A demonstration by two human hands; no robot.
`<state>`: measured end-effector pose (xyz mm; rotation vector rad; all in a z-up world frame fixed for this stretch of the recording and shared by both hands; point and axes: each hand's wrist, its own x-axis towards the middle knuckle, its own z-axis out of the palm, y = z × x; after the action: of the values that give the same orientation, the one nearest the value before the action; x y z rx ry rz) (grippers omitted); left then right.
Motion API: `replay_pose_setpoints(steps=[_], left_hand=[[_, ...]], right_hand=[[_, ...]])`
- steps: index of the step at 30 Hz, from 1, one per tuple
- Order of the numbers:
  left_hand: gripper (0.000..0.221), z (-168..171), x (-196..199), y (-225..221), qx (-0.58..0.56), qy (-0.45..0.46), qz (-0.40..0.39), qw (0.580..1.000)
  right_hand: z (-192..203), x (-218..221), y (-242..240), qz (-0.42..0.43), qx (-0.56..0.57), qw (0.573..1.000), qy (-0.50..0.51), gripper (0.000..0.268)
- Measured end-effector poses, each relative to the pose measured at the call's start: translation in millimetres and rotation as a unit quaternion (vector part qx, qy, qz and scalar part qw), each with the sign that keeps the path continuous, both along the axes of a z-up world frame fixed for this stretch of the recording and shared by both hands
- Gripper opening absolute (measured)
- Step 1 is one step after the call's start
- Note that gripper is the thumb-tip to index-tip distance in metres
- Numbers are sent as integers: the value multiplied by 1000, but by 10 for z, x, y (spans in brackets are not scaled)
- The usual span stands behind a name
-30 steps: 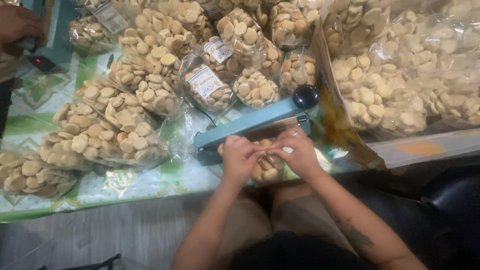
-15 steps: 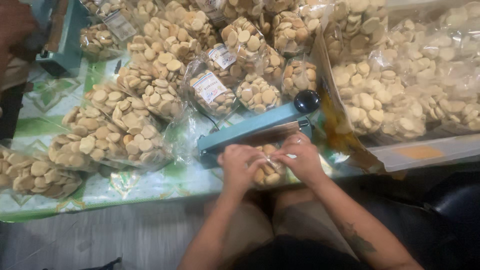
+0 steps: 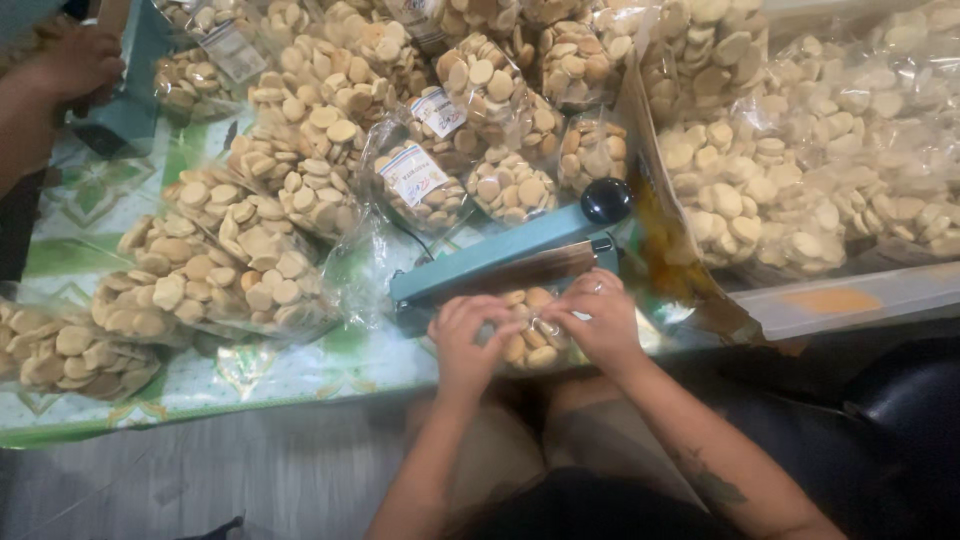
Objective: The person uses a heat-sealing machine to close plastic bags containing round crackers, then places the sealed bags into a large plastic bin.
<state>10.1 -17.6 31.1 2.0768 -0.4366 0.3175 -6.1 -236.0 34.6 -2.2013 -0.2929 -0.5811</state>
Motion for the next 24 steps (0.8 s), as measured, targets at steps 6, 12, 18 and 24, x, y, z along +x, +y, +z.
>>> replay_pose_setpoints(steps=[6,12,18,24], left_hand=[[4,78,7,-36,-14,-9,-13,1000],[12,184,-116,-50,18,-73,-16,997],[18,-44,91,-100,46,-20,-39,998],[33,-697,677,-258,47,198,2,979]], right_hand=[[183,-17,67,-4,-15,999,-29,4],[382,-238,15,12,-52,990,-132,10],[241,9,-245,12,-39,997,72,17],[-192,752,-357,1,-19,967,255,30]])
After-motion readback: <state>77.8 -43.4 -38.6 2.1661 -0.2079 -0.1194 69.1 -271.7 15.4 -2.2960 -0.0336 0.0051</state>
